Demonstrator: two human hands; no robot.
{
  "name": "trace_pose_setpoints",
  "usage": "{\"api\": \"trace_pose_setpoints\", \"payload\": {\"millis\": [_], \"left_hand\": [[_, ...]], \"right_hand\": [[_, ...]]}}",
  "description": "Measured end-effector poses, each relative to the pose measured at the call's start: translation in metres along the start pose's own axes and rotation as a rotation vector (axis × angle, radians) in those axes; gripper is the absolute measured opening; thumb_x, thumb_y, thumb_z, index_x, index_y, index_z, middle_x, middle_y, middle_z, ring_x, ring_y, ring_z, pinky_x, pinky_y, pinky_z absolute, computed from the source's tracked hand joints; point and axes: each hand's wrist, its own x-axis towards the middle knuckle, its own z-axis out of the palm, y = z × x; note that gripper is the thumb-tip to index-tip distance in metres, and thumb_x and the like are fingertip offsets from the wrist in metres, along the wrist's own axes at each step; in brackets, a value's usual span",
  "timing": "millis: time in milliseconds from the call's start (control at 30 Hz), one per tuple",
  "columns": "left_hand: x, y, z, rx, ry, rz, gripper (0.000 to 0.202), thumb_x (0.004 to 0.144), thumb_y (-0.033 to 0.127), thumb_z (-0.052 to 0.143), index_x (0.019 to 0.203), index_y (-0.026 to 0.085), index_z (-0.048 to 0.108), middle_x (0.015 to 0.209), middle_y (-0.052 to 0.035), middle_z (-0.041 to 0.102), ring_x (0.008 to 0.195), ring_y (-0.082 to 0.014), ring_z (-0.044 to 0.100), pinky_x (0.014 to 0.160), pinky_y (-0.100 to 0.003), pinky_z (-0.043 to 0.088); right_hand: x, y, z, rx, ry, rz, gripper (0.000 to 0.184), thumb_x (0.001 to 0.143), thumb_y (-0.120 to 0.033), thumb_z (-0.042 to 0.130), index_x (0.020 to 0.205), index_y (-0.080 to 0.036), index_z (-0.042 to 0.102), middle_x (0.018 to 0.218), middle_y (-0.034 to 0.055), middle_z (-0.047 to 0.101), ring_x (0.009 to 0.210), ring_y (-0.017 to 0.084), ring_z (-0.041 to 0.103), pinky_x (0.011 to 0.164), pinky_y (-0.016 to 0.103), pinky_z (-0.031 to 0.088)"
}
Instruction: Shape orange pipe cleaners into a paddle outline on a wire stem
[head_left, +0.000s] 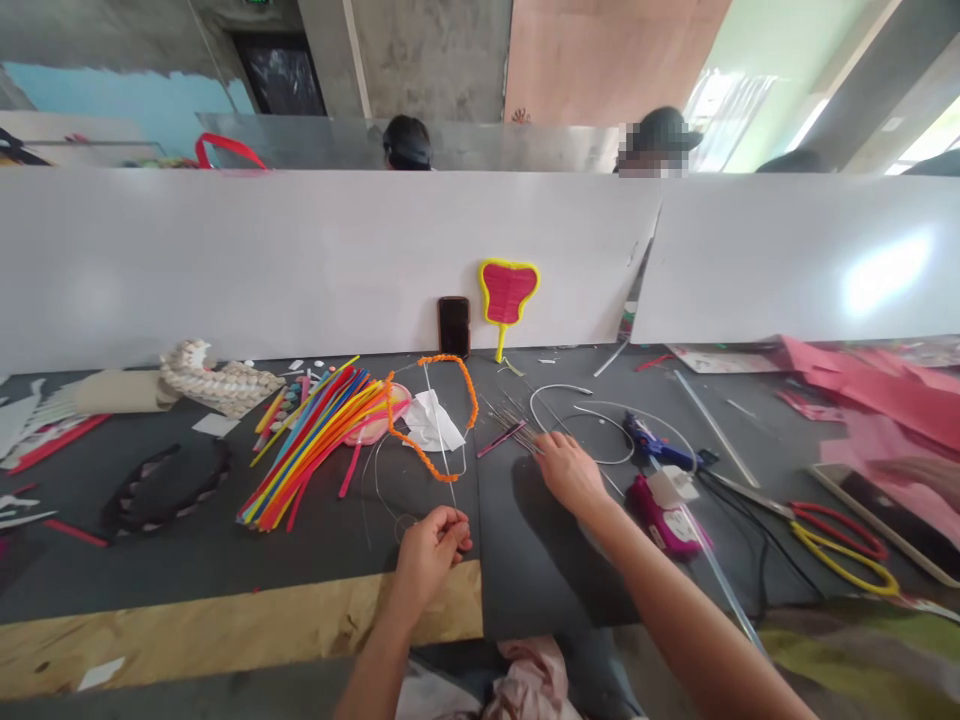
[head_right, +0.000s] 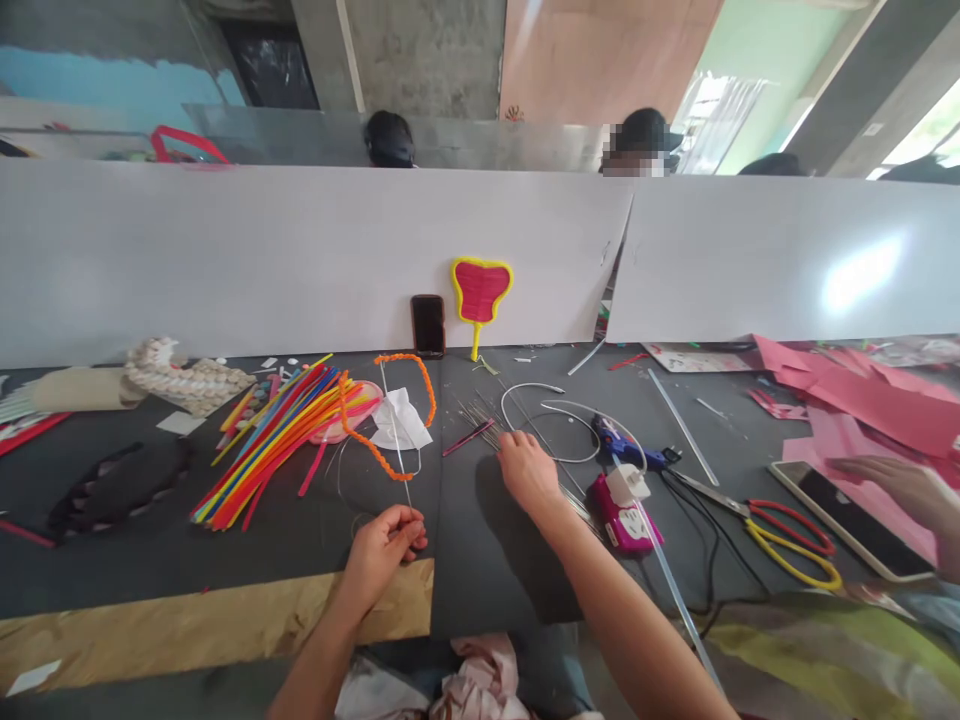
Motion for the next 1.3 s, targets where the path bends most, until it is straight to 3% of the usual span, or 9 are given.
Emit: {"api": "trace_pose_setpoints", "payload": {"millis": [133, 367, 500, 633, 767, 867, 1033, 1133, 1300], "left_hand": [[0.0, 0.001, 0.001, -0.003, 0.016, 0.004, 0.017, 0.072, 0.033, 0.057, 0.078, 0.017, 0.061, 0.062, -0.0009, 0.064, 0.061, -0.0172, 0.065, 0.049, -0.024, 0.048], [0.001, 0.001, 0.001, 0.015, 0.002, -0.031, 0.014, 0.072, 0.029, 0.054, 0.077, 0.017, 0.059, 0.063, -0.0006, 0.063, 0.06, -0.0159, 0.065, 0.045, -0.021, 0.046], [0.002, 0.0, 0.001, 0.027, 0.002, -0.056, 0.014, 0.071, 0.028, 0.055, 0.078, 0.017, 0.06, 0.064, -0.0005, 0.062, 0.061, -0.0155, 0.065, 0.045, -0.02, 0.045], [0.004, 0.0, 0.001, 0.023, -0.037, -0.08, 0.016, 0.071, 0.028, 0.054, 0.08, 0.016, 0.06, 0.064, -0.0008, 0.061, 0.063, -0.0154, 0.064, 0.043, -0.019, 0.043], [0.005, 0.007, 0.002, 0.037, -0.124, -0.148, 0.017, 0.069, 0.03, 0.056, 0.078, 0.016, 0.059, 0.065, -0.0013, 0.061, 0.059, -0.015, 0.064, 0.037, -0.017, 0.035], [0.005, 0.014, 0.008, 0.017, -0.202, -0.21, 0.02, 0.067, 0.034, 0.059, 0.076, 0.015, 0.058, 0.065, -0.0022, 0.062, 0.056, -0.0155, 0.065, 0.036, -0.017, 0.035], [-0.001, 0.025, 0.028, -0.028, -0.315, -0.287, 0.027, 0.061, 0.038, 0.066, 0.07, 0.014, 0.057, 0.062, -0.0031, 0.063, 0.054, -0.0162, 0.064, 0.038, -0.019, 0.039], [-0.003, 0.03, 0.038, -0.021, -0.331, -0.325, 0.027, 0.06, 0.038, 0.067, 0.067, 0.015, 0.056, 0.057, -0.0019, 0.061, 0.052, -0.0154, 0.063, 0.038, -0.019, 0.039], [-0.002, 0.034, 0.045, 0.04, -0.319, -0.347, 0.025, 0.062, 0.037, 0.066, 0.061, 0.015, 0.053, 0.055, -0.0003, 0.059, 0.048, -0.0136, 0.061, 0.039, -0.02, 0.04]], "right_hand": [[0.031, -0.026, -0.001, 0.032, 0.046, -0.279, 0.039, 0.089, -0.011, 0.04, 0.125, -0.023, 0.05, 0.126, 0.0077, 0.055, 0.117, 0.021, 0.042, 0.092, 0.03, 0.037], [0.055, -0.033, 0.013, 0.092, 0.068, -0.423, 0.025, 0.088, -0.013, 0.045, 0.099, -0.022, 0.066, 0.097, 0.0076, 0.066, 0.1, 0.022, 0.049, 0.084, 0.032, 0.039], [0.052, -0.023, 0.008, 0.12, 0.119, -0.356, 0.031, 0.088, -0.009, 0.042, 0.107, -0.022, 0.063, 0.104, 0.0069, 0.063, 0.098, 0.019, 0.051, 0.086, 0.027, 0.037], [0.042, 0.004, 0.001, 0.136, 0.179, -0.159, 0.038, 0.086, -0.005, 0.039, 0.117, -0.017, 0.057, 0.106, 0.0107, 0.06, 0.097, 0.021, 0.053, 0.084, 0.028, 0.038], [0.026, 0.036, 0.003, 0.153, 0.141, -0.046, 0.029, 0.083, -0.006, 0.045, 0.099, -0.017, 0.066, 0.088, 0.0088, 0.065, 0.081, 0.02, 0.059, 0.072, 0.027, 0.041], [0.013, 0.046, 0.005, 0.16, 0.153, -0.066, 0.026, 0.083, -0.011, 0.049, 0.101, -0.016, 0.066, 0.098, 0.0104, 0.065, 0.089, 0.022, 0.058, 0.08, 0.03, 0.042], [-0.015, 0.023, 0.005, 0.391, 0.249, -0.198, 0.027, 0.09, -0.019, 0.041, 0.106, -0.018, 0.062, 0.1, 0.0088, 0.066, 0.092, 0.021, 0.059, 0.083, 0.03, 0.045], [-0.031, -0.001, 0.011, 0.594, 0.194, -0.37, 0.027, 0.092, -0.022, 0.039, 0.108, -0.022, 0.062, 0.095, 0.0066, 0.067, 0.083, 0.016, 0.063, 0.074, 0.024, 0.048], [-0.042, -0.022, 0.027, 0.625, 0.124, -0.483, 0.025, 0.09, -0.021, 0.043, 0.101, -0.021, 0.065, 0.084, 0.0056, 0.068, 0.078, 0.016, 0.064, 0.069, 0.024, 0.048]]}}
